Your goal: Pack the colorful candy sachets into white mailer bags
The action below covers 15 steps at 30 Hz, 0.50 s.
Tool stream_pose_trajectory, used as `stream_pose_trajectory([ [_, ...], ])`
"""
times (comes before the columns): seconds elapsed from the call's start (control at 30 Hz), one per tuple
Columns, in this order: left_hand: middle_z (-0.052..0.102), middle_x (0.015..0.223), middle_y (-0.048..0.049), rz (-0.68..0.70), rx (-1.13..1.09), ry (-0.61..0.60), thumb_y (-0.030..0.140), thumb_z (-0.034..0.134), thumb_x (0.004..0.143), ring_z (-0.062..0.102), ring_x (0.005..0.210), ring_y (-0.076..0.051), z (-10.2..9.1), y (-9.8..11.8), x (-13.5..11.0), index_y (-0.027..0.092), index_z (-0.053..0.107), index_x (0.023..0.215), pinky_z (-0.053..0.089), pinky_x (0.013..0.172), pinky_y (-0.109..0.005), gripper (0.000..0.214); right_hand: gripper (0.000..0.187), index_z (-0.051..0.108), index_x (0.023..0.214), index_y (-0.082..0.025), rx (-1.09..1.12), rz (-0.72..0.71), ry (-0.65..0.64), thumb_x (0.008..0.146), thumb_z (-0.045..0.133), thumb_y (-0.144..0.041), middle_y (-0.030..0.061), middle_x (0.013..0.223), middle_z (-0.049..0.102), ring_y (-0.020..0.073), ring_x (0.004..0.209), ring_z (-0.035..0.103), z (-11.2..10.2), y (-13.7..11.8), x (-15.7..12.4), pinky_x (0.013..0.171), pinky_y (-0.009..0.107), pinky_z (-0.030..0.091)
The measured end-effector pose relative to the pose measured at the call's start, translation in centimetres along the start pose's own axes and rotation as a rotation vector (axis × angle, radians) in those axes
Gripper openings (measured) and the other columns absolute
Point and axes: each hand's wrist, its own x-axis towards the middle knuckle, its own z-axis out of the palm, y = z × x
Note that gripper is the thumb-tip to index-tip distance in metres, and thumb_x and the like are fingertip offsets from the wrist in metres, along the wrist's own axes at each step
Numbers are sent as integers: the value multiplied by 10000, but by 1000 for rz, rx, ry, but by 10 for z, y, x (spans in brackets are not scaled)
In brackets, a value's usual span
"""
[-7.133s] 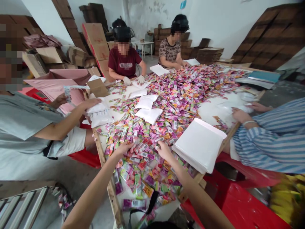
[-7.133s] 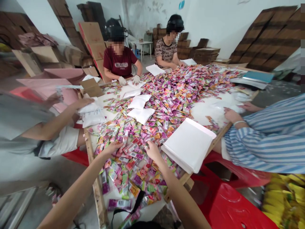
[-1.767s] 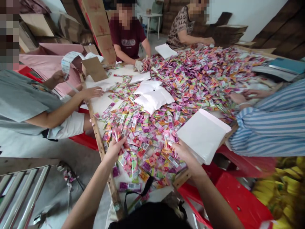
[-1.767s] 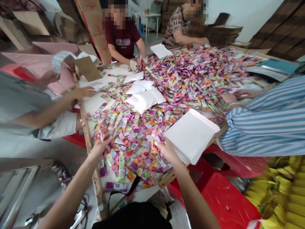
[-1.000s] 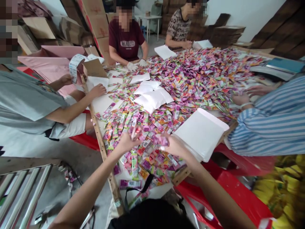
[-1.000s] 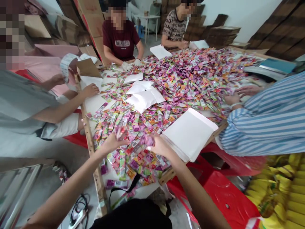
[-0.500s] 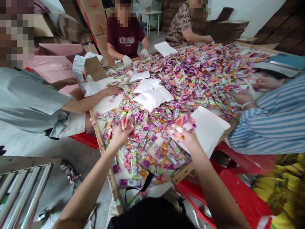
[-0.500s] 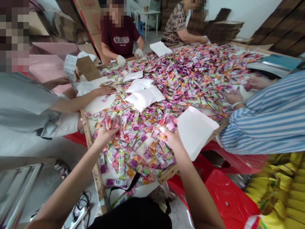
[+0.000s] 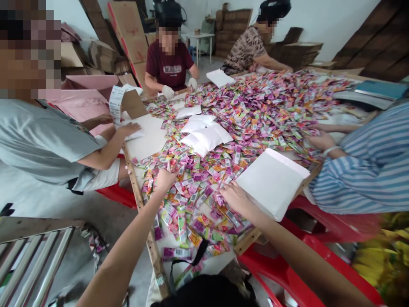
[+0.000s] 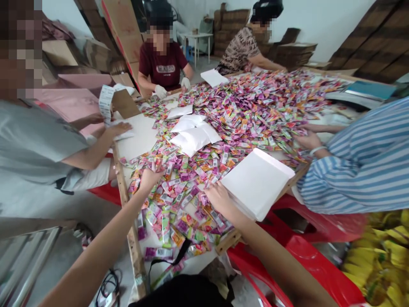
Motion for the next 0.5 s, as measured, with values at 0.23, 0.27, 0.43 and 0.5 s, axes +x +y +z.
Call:
stream_pose_trajectory([
  [0.23,677,846,-196,12,49,7,122,696,494,610,941,-373,35,3,13,133,610,678,443,778,-393,204,300,656,919,-143,-14,45,29,761,420,-48,170,1080,630,257,1014,565,11,3,2,917,384,327],
  [0.27,678,831,-189,11,23,7,109,695,489,611,938,-369,36,1,12,138,605,662,445,773,-385,197,298,655,916,-142,-10,40,35,743,433,-46,172,1097,623,258,1014,565,13,4,3,921,387,327],
  [0.43,655,686,-88,40,-260,0,287,749,522,635,758,-269,14,-3,4,157,598,651,461,616,-296,237,268,644,858,-155,217,77,119,627,532,-80,126,950,650,250,905,582,12,13,2,895,401,375],
  [0.5,652,711,-53,62,-446,13,356,701,602,619,663,-198,-5,-4,3,160,614,765,447,539,-251,270,205,622,831,-168,522,158,273,633,570,-152,87,881,643,233,864,583,6,19,-1,847,375,427],
])
